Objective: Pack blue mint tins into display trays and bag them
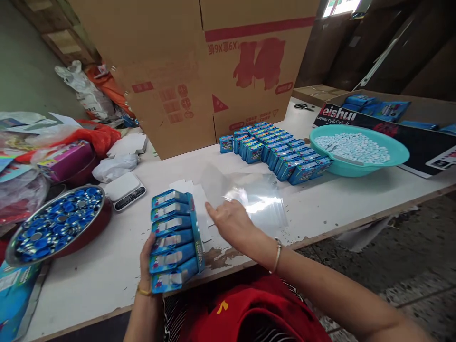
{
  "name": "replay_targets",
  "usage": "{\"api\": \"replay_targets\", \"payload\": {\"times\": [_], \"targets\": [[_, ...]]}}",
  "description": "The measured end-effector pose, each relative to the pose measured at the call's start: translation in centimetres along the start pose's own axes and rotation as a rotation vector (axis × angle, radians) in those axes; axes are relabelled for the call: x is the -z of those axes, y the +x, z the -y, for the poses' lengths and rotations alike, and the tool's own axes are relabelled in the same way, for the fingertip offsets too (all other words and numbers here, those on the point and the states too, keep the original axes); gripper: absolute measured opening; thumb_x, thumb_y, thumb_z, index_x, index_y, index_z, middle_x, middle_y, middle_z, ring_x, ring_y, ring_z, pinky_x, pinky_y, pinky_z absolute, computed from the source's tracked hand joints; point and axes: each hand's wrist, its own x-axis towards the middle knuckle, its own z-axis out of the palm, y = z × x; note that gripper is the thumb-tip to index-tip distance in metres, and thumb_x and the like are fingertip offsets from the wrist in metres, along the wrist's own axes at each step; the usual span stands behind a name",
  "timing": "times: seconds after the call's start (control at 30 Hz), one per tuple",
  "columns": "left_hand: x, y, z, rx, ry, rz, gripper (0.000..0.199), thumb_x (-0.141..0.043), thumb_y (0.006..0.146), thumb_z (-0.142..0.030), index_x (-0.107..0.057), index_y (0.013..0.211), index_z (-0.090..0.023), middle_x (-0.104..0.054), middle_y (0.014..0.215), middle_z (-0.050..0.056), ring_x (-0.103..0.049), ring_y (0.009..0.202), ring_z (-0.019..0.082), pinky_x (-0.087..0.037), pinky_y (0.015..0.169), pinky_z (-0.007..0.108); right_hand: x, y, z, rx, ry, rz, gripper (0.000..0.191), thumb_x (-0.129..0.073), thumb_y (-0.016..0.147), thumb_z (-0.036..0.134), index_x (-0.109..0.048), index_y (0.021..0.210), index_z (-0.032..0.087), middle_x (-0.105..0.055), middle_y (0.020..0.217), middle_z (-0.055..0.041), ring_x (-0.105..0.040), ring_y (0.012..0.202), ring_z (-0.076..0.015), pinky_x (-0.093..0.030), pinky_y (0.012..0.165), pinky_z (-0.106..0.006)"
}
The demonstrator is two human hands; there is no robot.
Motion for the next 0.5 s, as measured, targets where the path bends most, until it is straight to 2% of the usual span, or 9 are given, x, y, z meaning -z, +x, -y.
{"api": "replay_targets", "payload": {"times": [0.1,0.17,0.27,0.37,0.43,0.5], "targets": [[3.5,-3.6,-0.4,-0.024,-0.047,-0.068,0.044,-0.061,0.073,-0.043,-0.06,0.108,-0.016,-0.073,0.082,0.01,-0.07,0.078,0.031,-0.058,0.069,0.048,-4.6,1.1,1.8,0.157,0.079,0.094,0.04,-0.047,0.082,0.005,-0.058,0.12,0.013,-0.068,0.089,-0.0139,-0.061,0.088,-0.0254,-0.044,0.073,-0.036],[5.4,-5.6,-0.1,-0.037,-0.029,-0.154,0.042,-0.065,0.07,-0.039,-0.061,0.105,-0.016,-0.073,0.076,0.008,-0.07,0.074,0.031,-0.058,0.065,0.046,-8.5,0.6,1.9,0.199,0.178,0.111,0.04,-0.05,0.085,0.012,-0.053,0.125,0.015,-0.064,0.1,-0.014,-0.059,0.093,-0.0251,-0.045,0.078,-0.038],[7.3,-7.4,1.0,-0.004,0.035,-0.293,0.039,-0.068,0.065,-0.03,-0.063,0.101,-0.015,-0.072,0.07,0.007,-0.07,0.07,0.03,-0.059,0.06,0.043,-13.0,-1.3,0.4,0.159,0.395,-0.072,0.049,-0.048,0.086,0.014,-0.039,0.135,0.015,-0.058,0.112,-0.0132,-0.052,0.105,-0.0235,-0.043,0.089,-0.04],[7.7,-7.8,2.3,0.031,0.091,-0.315,0.047,-0.071,0.061,-0.026,-0.063,0.105,-0.014,-0.074,0.077,0.008,-0.07,0.075,0.031,-0.059,0.063,0.041,-14.9,-2.6,-1.2,0.169,0.531,-0.222,0.032,-0.041,0.09,0.012,-0.051,0.12,0.015,-0.057,0.109,-0.0112,-0.049,0.104,-0.021,-0.042,0.092,-0.038],[7.4,-7.6,3.0,0.016,0.111,-0.266,0.057,-0.075,0.058,-0.027,-0.062,0.111,-0.015,-0.074,0.088,0.008,-0.069,0.085,0.032,-0.059,0.069,0.039,-14.9,-2.4,-1.5,0.167,0.52,-0.219,0.021,-0.041,0.092,0.014,-0.059,0.102,0.016,-0.059,0.1,-0.0093,-0.051,0.097,-0.0194,-0.043,0.086,-0.034],[6.8,-7.3,3.5,-0.011,0.131,-0.202,0.066,-0.079,0.054,-0.03,-0.061,0.117,-0.018,-0.073,0.1,0.008,-0.067,0.096,0.032,-0.058,0.076,0.036,-14.3,-1.5,-1.1,0.126,0.431,-0.156,0.02,-0.043,0.093,0.017,-0.063,0.09,0.016,-0.06,0.094,-0.0081,-0.051,0.091,-0.0183,-0.043,0.082,-0.031]]}}
